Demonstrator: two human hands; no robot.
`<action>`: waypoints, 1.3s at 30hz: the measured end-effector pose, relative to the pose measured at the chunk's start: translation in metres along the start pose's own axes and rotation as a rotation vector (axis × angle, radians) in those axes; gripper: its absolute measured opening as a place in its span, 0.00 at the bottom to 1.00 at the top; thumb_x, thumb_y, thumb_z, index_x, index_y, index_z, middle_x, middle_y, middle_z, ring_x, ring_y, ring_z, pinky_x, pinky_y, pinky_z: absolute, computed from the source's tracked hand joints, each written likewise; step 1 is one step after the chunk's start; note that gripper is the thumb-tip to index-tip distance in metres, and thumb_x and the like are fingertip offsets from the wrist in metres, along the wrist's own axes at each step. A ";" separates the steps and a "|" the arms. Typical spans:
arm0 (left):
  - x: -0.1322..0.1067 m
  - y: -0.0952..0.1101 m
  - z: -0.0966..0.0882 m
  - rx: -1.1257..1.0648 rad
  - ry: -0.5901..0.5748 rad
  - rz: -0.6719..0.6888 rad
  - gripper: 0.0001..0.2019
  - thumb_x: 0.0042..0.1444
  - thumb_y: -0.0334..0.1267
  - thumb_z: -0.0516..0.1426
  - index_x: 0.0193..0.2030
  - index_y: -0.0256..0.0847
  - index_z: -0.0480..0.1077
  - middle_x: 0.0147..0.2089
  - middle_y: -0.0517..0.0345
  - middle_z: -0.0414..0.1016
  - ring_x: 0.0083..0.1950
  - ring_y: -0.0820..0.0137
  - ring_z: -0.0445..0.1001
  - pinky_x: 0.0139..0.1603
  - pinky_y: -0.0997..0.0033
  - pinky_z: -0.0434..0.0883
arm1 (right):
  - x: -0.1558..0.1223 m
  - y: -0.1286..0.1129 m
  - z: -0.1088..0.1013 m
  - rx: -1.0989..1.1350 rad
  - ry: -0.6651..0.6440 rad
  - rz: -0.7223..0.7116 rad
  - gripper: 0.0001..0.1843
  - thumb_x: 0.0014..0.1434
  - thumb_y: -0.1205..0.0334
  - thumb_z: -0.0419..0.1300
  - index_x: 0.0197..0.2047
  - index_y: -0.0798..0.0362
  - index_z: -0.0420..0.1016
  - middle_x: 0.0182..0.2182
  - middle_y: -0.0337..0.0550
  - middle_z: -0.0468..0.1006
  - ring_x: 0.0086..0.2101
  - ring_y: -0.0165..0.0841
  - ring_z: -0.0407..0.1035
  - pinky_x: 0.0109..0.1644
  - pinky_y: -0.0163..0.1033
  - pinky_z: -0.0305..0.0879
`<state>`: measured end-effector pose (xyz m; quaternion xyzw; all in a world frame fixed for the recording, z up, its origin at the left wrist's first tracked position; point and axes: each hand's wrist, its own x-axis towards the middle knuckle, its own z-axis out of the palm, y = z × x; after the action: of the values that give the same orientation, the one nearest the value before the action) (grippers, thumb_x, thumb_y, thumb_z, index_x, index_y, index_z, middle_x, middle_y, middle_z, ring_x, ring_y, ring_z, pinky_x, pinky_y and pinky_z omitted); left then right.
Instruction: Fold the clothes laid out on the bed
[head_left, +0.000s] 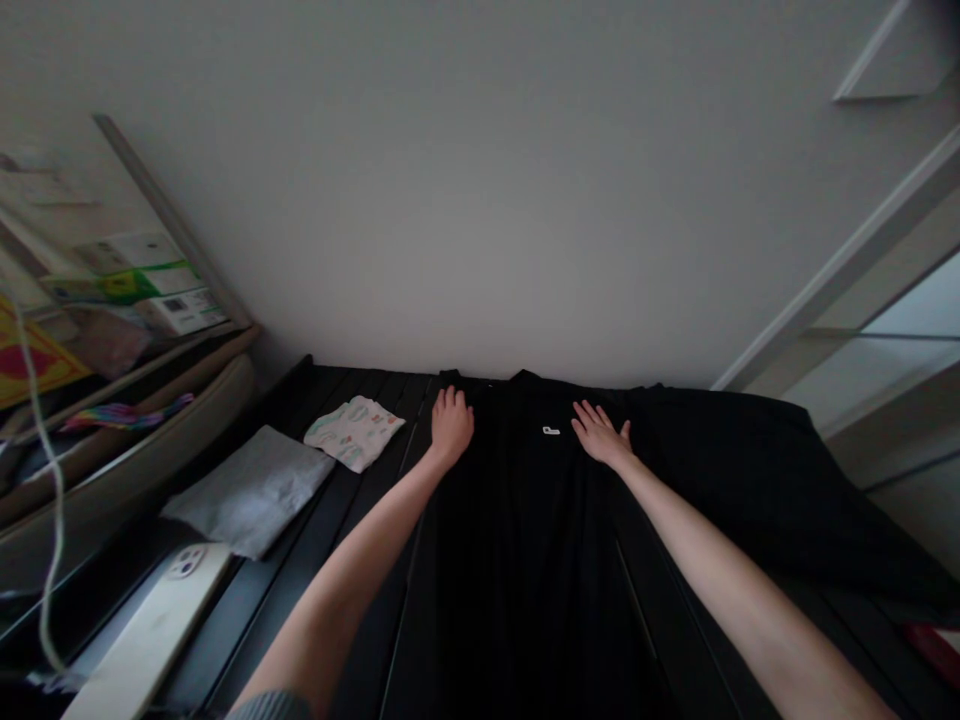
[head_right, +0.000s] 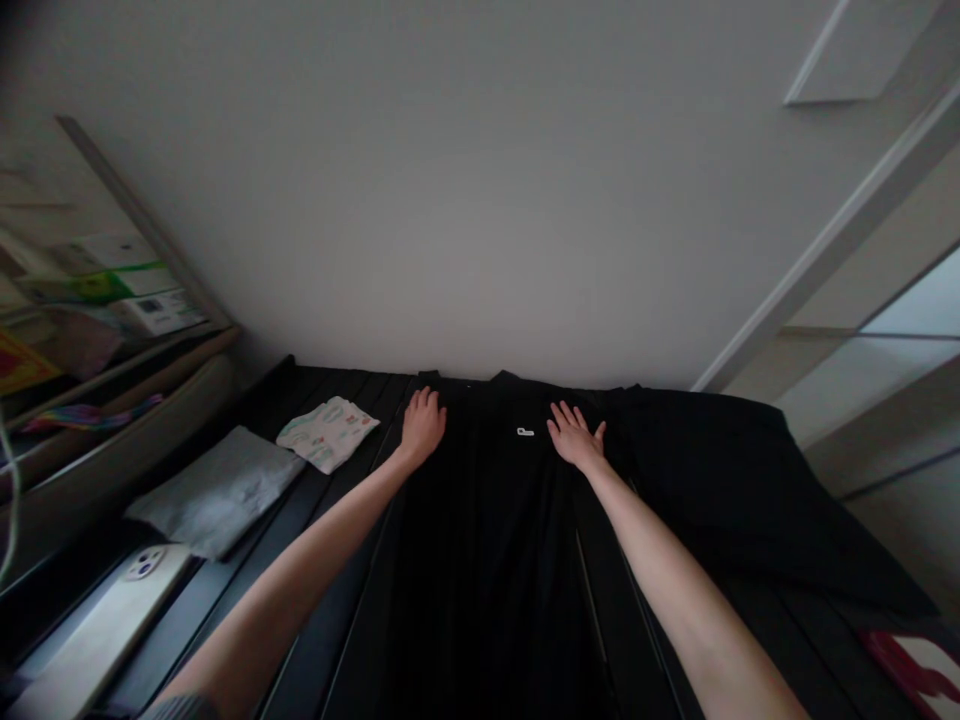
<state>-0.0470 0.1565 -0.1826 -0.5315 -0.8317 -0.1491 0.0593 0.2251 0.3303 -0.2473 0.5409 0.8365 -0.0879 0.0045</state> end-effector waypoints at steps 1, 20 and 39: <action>-0.008 0.014 0.002 -0.052 -0.013 0.075 0.23 0.66 0.42 0.43 0.64 0.35 0.59 0.69 0.44 0.55 0.70 0.58 0.51 0.66 0.58 0.55 | 0.003 0.001 0.001 -0.004 0.002 0.006 0.31 0.67 0.46 0.29 0.71 0.40 0.38 0.70 0.34 0.38 0.68 0.43 0.34 0.62 0.73 0.34; -0.003 -0.121 -0.038 0.158 0.098 -0.360 0.17 0.60 0.23 0.42 0.48 0.32 0.69 0.51 0.37 0.73 0.62 0.55 0.64 0.58 0.53 0.65 | 0.017 0.020 0.002 0.042 0.033 0.058 0.32 0.66 0.45 0.29 0.71 0.40 0.41 0.70 0.34 0.39 0.67 0.43 0.36 0.63 0.72 0.31; 0.035 -0.051 0.016 0.032 -0.128 -0.043 0.23 0.66 0.42 0.42 0.65 0.38 0.58 0.67 0.45 0.59 0.67 0.59 0.58 0.63 0.54 0.60 | 0.009 -0.069 -0.017 0.000 0.066 -0.108 0.36 0.64 0.39 0.35 0.71 0.45 0.45 0.71 0.40 0.40 0.67 0.51 0.33 0.64 0.69 0.34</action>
<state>-0.1068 0.1721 -0.1982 -0.5211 -0.8472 -0.1030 0.0112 0.1602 0.3132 -0.2217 0.4977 0.8641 -0.0701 -0.0279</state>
